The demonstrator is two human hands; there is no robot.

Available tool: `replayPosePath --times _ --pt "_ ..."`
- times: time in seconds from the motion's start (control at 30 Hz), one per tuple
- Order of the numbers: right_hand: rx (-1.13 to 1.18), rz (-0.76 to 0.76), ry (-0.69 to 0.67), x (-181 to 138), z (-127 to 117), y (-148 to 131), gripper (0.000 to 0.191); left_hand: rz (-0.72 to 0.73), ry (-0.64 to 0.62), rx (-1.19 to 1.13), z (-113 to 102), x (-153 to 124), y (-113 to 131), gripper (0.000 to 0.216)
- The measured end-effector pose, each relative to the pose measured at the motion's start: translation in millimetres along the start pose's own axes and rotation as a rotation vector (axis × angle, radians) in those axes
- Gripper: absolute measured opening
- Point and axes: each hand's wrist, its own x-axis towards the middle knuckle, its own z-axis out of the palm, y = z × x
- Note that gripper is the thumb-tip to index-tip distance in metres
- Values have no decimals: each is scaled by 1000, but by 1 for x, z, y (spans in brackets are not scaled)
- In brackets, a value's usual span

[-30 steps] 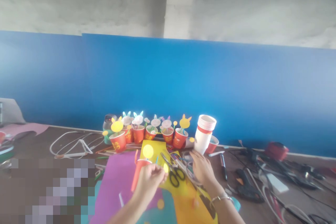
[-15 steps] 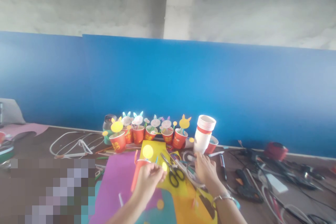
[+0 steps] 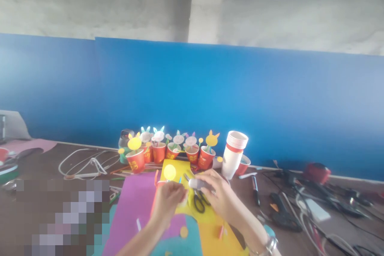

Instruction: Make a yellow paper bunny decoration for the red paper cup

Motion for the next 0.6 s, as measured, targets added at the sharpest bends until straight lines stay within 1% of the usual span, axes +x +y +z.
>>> replayPosePath --times 0.13,0.3,0.4,0.47,0.5,0.57,0.6 --pt "-121 4 2 -1 3 -5 37 30 -35 -1 1 3 -8 28" --pt "-204 -24 25 -1 6 -7 39 78 9 103 0 4 -15 22" --pt "-186 -24 26 0 7 -6 39 88 32 134 -1 3 -16 23" --pt "-144 -28 42 2 8 3 37 84 38 114 0 2 -16 24" --pt "-131 -24 80 3 7 11 36 80 39 92 1 1 -15 25" --pt "-147 30 213 7 6 32 34 70 30 38 2 0 -12 26" --pt "-203 95 267 8 4 44 33 64 22 15 2 -1 -11 26"
